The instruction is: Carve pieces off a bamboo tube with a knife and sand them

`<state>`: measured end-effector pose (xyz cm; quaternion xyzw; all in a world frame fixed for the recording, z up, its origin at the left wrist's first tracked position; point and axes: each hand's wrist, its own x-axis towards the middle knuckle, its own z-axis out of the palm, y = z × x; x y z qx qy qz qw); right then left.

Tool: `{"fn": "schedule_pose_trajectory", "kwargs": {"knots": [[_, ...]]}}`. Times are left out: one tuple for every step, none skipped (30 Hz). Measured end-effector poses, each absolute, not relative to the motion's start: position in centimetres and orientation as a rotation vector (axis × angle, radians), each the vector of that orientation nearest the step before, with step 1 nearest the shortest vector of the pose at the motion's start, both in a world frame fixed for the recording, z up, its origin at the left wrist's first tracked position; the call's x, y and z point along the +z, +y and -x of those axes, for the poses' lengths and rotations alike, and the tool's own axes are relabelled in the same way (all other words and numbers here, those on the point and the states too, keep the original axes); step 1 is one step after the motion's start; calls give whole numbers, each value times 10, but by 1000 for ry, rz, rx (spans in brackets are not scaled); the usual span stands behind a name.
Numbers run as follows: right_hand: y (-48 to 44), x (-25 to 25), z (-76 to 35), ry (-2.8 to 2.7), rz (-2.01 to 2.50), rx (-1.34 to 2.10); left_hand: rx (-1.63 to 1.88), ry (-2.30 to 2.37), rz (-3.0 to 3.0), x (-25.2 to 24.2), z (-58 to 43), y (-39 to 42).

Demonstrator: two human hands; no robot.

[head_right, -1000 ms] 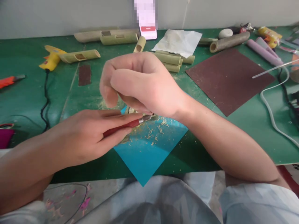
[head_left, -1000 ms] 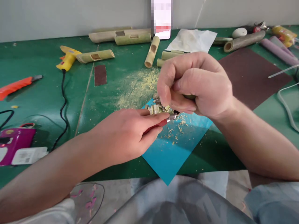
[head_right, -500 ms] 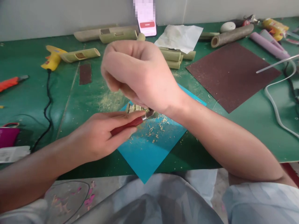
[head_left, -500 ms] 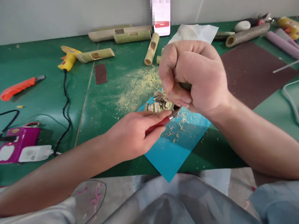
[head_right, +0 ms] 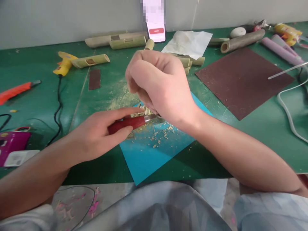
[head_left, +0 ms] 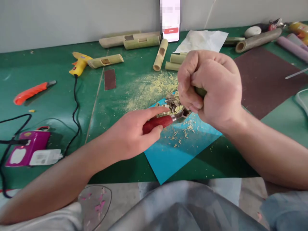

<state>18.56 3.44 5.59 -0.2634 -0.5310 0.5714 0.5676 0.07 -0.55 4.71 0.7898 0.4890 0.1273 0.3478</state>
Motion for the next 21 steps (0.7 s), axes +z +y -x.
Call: {"fn": "schedule_pose_trajectory", "kwargs": {"knots": [[34, 56, -185, -1245, 626, 1342, 332, 1306, -2165, 49, 2, -7], [34, 56, -184, -1239, 636, 1337, 343, 1334, -2279, 50, 4, -9], [33, 57, -183, -1230, 649, 1325, 357, 1346, -2381, 51, 5, -12], [32, 57, -182, -1225, 662, 1307, 368, 1347, -2463, 52, 6, -14], [31, 57, -182, -1217, 677, 1275, 369, 1342, -2525, 52, 6, -17], [30, 58, -182, -1212, 694, 1238, 372, 1335, -2578, 51, 6, -19], [28, 58, -182, -1228, 708, 1217, 378, 1327, -2633, 50, 5, -21], [27, 58, -183, -1243, 720, 1192, 374, 1331, -2689, 48, 4, -23], [25, 59, -183, -1261, 733, 1171, 373, 1342, -2750, 47, 2, -25], [24, 59, -183, -1304, 750, 1177, 374, 1346, -2807, 45, 1, -26], [22, 60, -182, -1274, 773, 1122, 374, 1338, -2850, 44, 0, -28], [21, 61, -182, -1285, 805, 1101, 373, 1320, -2873, 43, -1, -29], [20, 63, -181, -1281, 837, 1055, 373, 1296, -2875, 42, -2, -29], [19, 64, -181, -1269, 875, 996, 375, 1268, -2857, 42, -2, -30], [18, 66, -182, -1273, 907, 948, 378, 1241, -2822, 41, -3, -30], [17, 67, -183, -1270, 930, 892, 379, 1220, -2776, 41, -3, -30], [17, 68, -185, -1290, 942, 871, 380, 1199, -2729, 41, -3, -29], [18, 69, -188, -1330, 899, 863, 376, 1180, -2684, 42, -3, -29], [19, 69, -192, -1397, 821, 890, 364, 1162, -2643, 42, -3, -28], [20, 68, -195, -1443, 785, 935, 342, 1149, -2605, 42, -2, -28], [22, 67, -199, -1474, 768, 975, 327, 1142, -2574, 43, -2, -27]]}}
